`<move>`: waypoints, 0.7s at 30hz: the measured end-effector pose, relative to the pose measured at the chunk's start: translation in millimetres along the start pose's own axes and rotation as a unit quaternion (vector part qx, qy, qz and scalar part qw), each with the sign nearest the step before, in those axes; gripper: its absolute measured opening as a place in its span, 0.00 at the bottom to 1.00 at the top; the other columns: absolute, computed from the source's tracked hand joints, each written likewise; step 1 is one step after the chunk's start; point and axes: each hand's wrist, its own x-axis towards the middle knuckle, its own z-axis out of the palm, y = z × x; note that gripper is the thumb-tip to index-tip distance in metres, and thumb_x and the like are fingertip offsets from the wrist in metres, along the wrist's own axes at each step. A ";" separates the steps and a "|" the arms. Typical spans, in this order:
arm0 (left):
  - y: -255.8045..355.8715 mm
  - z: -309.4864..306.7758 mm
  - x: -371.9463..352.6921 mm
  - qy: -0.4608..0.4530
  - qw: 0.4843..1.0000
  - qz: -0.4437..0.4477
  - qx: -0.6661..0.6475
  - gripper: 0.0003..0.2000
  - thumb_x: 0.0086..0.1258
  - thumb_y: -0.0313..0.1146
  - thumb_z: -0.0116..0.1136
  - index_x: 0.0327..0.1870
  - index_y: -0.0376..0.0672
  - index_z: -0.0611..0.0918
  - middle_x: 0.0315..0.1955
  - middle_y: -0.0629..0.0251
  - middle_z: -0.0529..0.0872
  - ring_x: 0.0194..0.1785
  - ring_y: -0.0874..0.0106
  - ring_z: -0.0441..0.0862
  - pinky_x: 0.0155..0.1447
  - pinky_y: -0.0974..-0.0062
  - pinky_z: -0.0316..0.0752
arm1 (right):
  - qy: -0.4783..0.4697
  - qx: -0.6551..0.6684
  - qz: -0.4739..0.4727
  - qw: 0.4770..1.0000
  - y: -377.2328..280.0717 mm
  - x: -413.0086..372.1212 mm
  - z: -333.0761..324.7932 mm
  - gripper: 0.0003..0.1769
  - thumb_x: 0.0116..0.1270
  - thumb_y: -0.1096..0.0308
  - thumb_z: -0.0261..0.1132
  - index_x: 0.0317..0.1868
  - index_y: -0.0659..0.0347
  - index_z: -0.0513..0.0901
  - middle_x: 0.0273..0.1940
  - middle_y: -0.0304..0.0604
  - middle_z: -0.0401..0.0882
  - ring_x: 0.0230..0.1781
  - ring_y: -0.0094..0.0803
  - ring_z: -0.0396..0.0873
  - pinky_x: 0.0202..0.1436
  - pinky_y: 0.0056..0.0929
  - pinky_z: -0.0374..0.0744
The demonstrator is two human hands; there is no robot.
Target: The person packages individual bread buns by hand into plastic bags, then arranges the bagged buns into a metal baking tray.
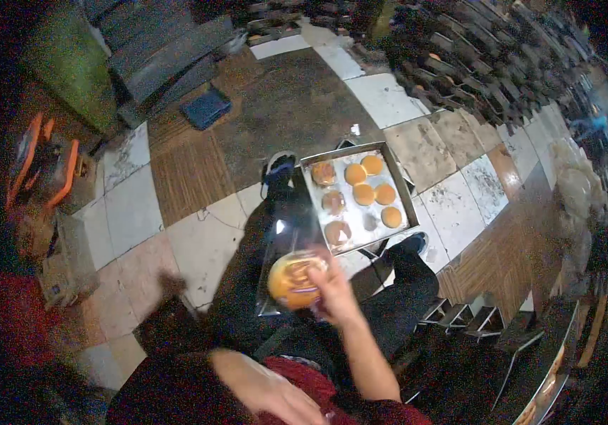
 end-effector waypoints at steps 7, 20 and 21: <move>-62.2 -32.7 -122.4 0.880 0.386 -0.199 0.190 0.19 0.68 0.40 0.52 0.52 0.40 0.63 0.42 0.62 0.70 0.43 0.72 0.68 0.47 0.71 0.67 | 0.097 -0.290 -0.070 0.950 80.5 5.9 -25.3 0.28 0.61 0.59 0.63 0.55 0.68 0.67 0.43 0.46 0.76 0.47 0.28 0.72 0.51 0.25 0.71; -17.2 -32.2 -64.2 0.585 0.655 -0.186 0.441 0.06 0.56 0.27 0.62 0.26 0.36 0.78 0.25 0.60 0.77 0.30 0.66 0.75 0.36 0.71 0.71 | 0.129 -0.378 -0.161 0.903 24.5 -35.8 11.7 0.02 0.58 0.77 0.61 0.29 0.66 0.76 0.26 0.44 0.74 0.25 0.34 0.73 0.30 0.26 0.71; -10.1 -27.6 -62.9 0.550 0.683 -0.163 0.452 0.06 0.57 0.28 0.62 0.26 0.36 0.78 0.25 0.60 0.77 0.30 0.66 0.76 0.36 0.71 0.71 | 0.105 -0.431 -0.299 0.845 19.1 -42.9 13.0 0.03 0.59 0.76 0.61 0.29 0.67 0.77 0.24 0.44 0.73 0.23 0.34 0.72 0.28 0.26 0.71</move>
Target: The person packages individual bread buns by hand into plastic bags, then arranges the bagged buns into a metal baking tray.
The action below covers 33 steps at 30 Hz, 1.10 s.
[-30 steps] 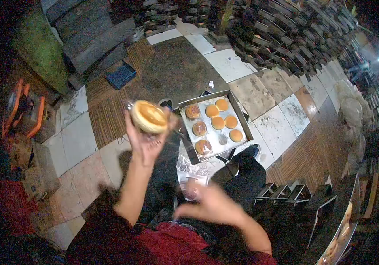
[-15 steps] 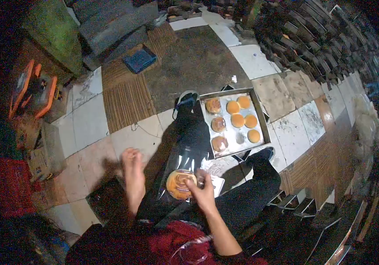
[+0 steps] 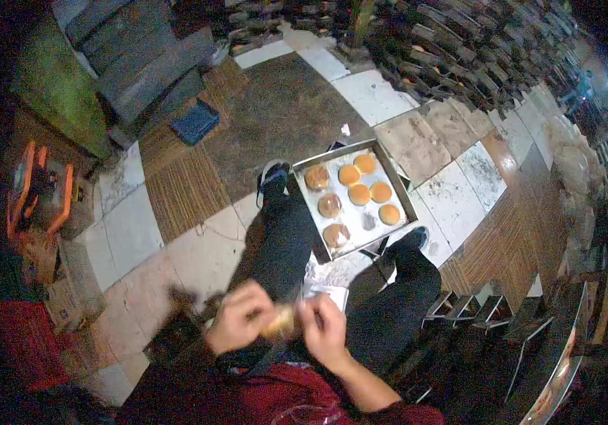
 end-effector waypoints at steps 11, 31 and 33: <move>-68.9 26.5 5.0 0.316 0.918 -0.224 -0.088 0.05 0.65 0.25 0.53 0.29 0.34 0.73 0.36 0.61 0.70 0.38 0.73 0.71 0.44 0.77 0.69 | 0.060 0.116 0.206 0.970 75.8 59.8 25.9 0.21 0.68 0.58 0.54 0.21 0.65 0.70 0.15 0.33 0.64 0.19 0.20 0.60 0.21 0.25 0.62; -11.9 7.2 -43.9 0.355 0.776 -0.245 -0.460 0.19 0.63 0.43 0.58 0.48 0.38 0.75 0.35 0.67 0.75 0.37 0.75 0.69 0.44 0.76 0.63 | 0.189 -0.332 -0.041 0.923 127.1 98.7 -85.3 0.21 0.55 0.65 0.66 0.46 0.69 0.74 0.37 0.56 0.77 0.38 0.48 0.76 0.43 0.38 0.74; -20.1 16.2 -45.6 0.329 0.780 -0.266 -0.461 0.17 0.65 0.40 0.56 0.47 0.38 0.75 0.35 0.67 0.75 0.37 0.76 0.69 0.45 0.76 0.64 | 0.055 -0.350 -0.017 0.935 147.4 50.6 -60.7 0.16 0.59 0.66 0.60 0.45 0.67 0.76 0.42 0.57 0.76 0.42 0.49 0.75 0.48 0.40 0.72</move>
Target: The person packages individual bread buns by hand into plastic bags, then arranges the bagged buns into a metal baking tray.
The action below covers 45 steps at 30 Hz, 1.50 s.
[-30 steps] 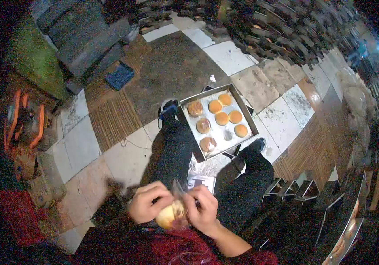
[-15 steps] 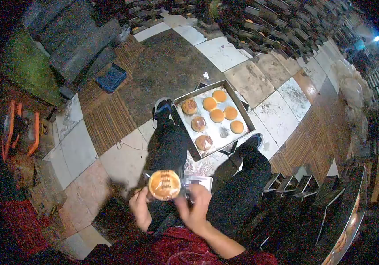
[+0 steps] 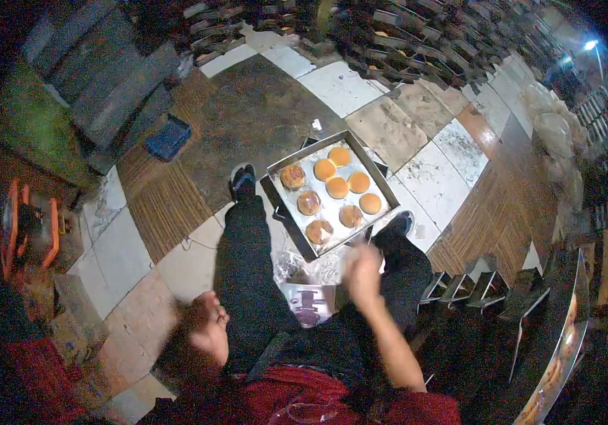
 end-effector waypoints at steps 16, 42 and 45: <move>-46.7 34.5 29.9 -0.039 0.988 -0.148 0.026 0.07 0.68 0.28 0.49 0.42 0.38 0.77 0.33 0.69 0.77 0.34 0.80 0.73 0.43 0.81 0.69 | -0.279 -0.077 -0.203 0.935 -67.4 -99.4 29.0 0.15 0.58 0.69 0.52 0.47 0.61 0.71 0.51 0.49 0.68 0.64 0.50 0.57 0.67 0.50 0.54; -9.9 56.2 60.9 -0.222 0.970 -0.087 0.055 0.12 0.68 0.28 0.48 0.51 0.36 0.70 0.40 0.60 0.80 0.44 0.72 0.79 0.44 0.75 0.77 | 0.055 0.222 0.032 0.973 -126.4 34.7 -104.1 0.31 0.49 0.67 0.71 0.53 0.70 0.70 0.52 0.55 0.69 0.53 0.45 0.69 0.57 0.35 0.67; 1.2 65.5 67.4 -0.332 0.921 -0.027 0.201 0.12 0.68 0.27 0.49 0.50 0.34 0.72 0.40 0.59 0.81 0.42 0.72 0.79 0.46 0.76 0.76 | -0.162 0.440 0.134 0.873 -89.5 54.4 -99.7 0.15 0.59 0.67 0.65 0.42 0.68 0.76 0.38 0.43 0.78 0.39 0.25 0.74 0.47 0.25 0.72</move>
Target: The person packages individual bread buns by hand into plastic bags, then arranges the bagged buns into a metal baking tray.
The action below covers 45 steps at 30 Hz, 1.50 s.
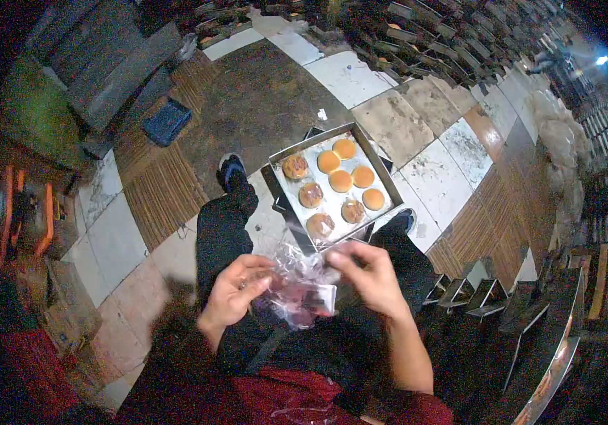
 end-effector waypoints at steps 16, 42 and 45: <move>-54.2 -51.1 153.5 0.257 0.887 0.104 0.370 0.14 0.58 0.31 0.64 0.22 0.39 0.70 0.15 0.71 0.71 0.20 0.82 0.64 0.25 0.82 0.62 | 0.391 0.152 -0.079 0.904 49.7 171.8 -86.4 0.13 0.67 0.62 0.57 0.27 0.61 0.73 0.23 0.37 0.72 0.23 0.19 0.67 0.31 0.19 0.68; -81.8 -68.6 197.0 0.186 0.930 -0.141 0.283 0.08 0.65 0.31 0.56 0.41 0.36 0.78 0.34 0.61 0.83 0.36 0.76 0.79 0.42 0.79 0.73 | 0.207 0.512 0.114 0.826 288.5 252.3 -112.9 0.24 0.68 0.49 0.51 0.54 0.60 0.71 0.51 0.42 0.75 0.48 0.32 0.76 0.51 0.32 0.76; -86.3 -67.5 195.8 0.141 0.903 -0.020 0.405 0.09 0.65 0.30 0.56 0.42 0.37 0.78 0.33 0.58 0.83 0.35 0.74 0.80 0.40 0.76 0.74 | 0.111 0.315 0.140 0.932 176.8 215.5 -96.7 0.26 0.70 0.49 0.45 0.55 0.63 0.70 0.50 0.45 0.75 0.49 0.34 0.75 0.54 0.34 0.74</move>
